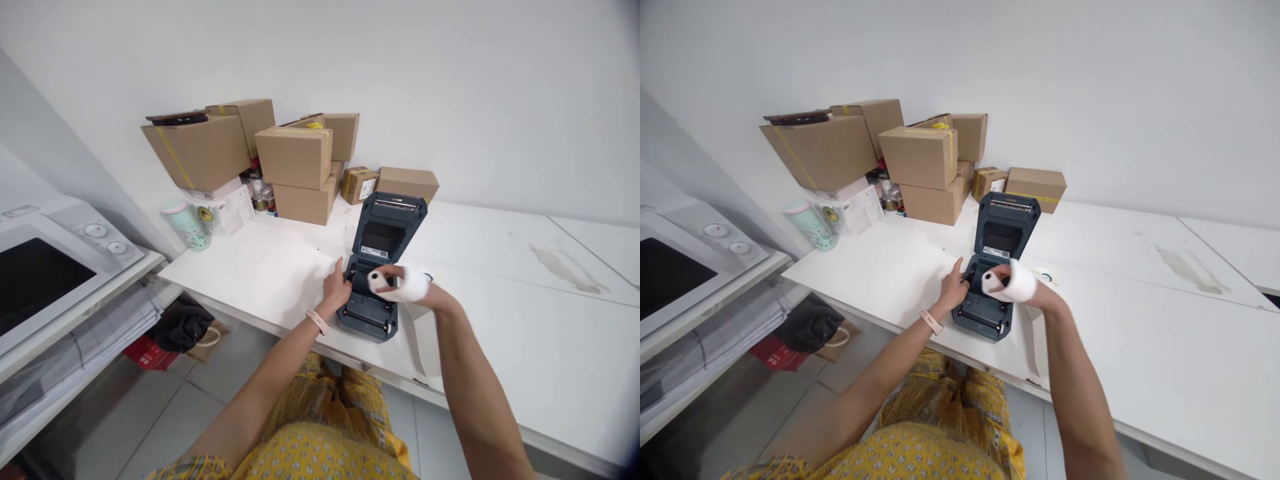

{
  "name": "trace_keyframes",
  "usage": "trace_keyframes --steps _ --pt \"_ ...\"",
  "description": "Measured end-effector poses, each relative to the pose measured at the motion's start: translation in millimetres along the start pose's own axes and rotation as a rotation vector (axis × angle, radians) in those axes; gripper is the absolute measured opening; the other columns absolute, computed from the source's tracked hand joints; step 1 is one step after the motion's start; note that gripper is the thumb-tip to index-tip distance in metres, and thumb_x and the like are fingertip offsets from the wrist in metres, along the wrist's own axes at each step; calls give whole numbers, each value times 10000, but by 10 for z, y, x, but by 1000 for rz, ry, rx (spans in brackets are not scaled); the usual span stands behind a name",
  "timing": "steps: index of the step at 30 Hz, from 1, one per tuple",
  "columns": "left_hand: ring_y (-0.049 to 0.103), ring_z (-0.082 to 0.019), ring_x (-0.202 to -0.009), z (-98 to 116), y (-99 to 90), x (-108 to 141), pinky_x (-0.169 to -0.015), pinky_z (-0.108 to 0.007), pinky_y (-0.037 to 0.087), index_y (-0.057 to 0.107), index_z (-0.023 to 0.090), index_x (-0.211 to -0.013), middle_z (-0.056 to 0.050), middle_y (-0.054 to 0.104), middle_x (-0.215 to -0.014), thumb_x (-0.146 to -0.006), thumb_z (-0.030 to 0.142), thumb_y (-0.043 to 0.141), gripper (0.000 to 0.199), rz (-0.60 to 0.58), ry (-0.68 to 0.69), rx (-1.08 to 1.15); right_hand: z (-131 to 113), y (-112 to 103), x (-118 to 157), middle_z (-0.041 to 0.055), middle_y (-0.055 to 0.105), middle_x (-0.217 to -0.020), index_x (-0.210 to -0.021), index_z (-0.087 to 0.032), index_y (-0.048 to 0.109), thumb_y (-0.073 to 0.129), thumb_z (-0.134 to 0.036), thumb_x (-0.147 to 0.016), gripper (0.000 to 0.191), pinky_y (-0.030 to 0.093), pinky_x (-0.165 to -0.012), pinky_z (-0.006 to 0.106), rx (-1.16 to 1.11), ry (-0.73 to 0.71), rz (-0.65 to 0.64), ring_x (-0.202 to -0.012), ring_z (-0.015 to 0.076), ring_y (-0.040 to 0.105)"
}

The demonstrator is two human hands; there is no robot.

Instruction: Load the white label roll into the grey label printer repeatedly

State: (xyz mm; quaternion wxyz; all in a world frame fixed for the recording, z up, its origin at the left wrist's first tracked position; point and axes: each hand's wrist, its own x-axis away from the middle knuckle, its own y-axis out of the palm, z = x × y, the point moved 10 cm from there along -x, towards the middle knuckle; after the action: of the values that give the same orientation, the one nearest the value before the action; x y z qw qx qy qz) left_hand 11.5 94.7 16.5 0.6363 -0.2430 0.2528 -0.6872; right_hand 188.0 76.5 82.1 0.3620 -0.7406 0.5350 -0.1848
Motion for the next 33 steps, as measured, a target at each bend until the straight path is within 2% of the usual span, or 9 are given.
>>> trace_keyframes --steps 2,6,10,14,18,22,26,28,33 --pt "603 -265 -1211 -5 -11 5 -1042 -386 414 274 188 -1547 -106 663 -1297 -830 137 495 752 10 -11 8 183 -334 333 101 725 -1078 -1063 -238 662 748 -566 -696 500 563 -887 453 -247 2 112 -973 302 684" --pt "611 -274 -1198 -2 -5 1 -1045 -397 419 311 189 -1534 -112 660 -1304 -826 153 514 737 3 -19 22 1061 -817 1115 115 704 -1120 -1075 -286 610 786 -555 -640 541 570 -893 504 -465 232 518 -1045 349 683" --pt "615 -267 -1194 5 -9 -3 -1047 -392 423 333 199 -1525 -105 665 -1297 -821 158 526 731 1 -23 37 1769 -637 1643 135 720 -1052 -998 -263 607 790 -549 -566 550 533 -963 533 -350 566 753 -1094 396 664" --pt "613 -254 -1203 -4 -13 2 -1049 -378 424 367 208 -1507 -101 668 -1291 -827 151 526 701 7 -32 51 1886 -192 1658 133 722 -1080 -1070 -228 631 750 -530 -612 561 528 -966 532 -253 703 650 -1096 379 661" --pt "604 -241 -1223 -8 1 1 -1073 -372 406 391 220 -1490 -90 673 -1283 -830 152 525 677 6 -19 55 1806 -79 1638 106 665 -1276 -1283 -268 588 707 -479 -698 633 500 -1029 483 -228 659 531 -1219 333 606" --pt "620 -262 -1188 -22 12 -8 -1046 -387 421 318 192 -1528 -114 669 -1285 -831 160 519 725 4 -27 47 1821 -163 1741 104 560 -1437 -1421 -306 496 766 -473 -682 805 449 -1095 490 -370 606 421 -1342 335 511" --pt "620 -282 -1175 12 13 -10 -1010 -394 430 203 223 -1570 -104 669 -1280 -825 141 506 809 -15 -9 14 1766 -613 1742 131 640 -1335 -1288 -282 610 740 -507 -723 622 431 -1116 473 -449 535 643 -1297 328 558" --pt "623 -287 -1163 32 10 -7 -1000 -394 431 189 230 -1574 -98 671 -1277 -824 136 497 817 -24 1 0 1694 -805 1532 137 638 -1337 -1260 -287 626 744 -491 -728 581 465 -1073 466 -371 500 654 -1281 341 568" --pt "631 -276 -1145 24 -2 3 -1004 -379 431 199 220 -1572 -89 679 -1266 -818 137 500 817 -20 -28 14 1664 -745 639 170 536 -1444 -1342 -232 555 816 -406 -611 796 474 -1000 508 -1 479 170 -1267 409 544"
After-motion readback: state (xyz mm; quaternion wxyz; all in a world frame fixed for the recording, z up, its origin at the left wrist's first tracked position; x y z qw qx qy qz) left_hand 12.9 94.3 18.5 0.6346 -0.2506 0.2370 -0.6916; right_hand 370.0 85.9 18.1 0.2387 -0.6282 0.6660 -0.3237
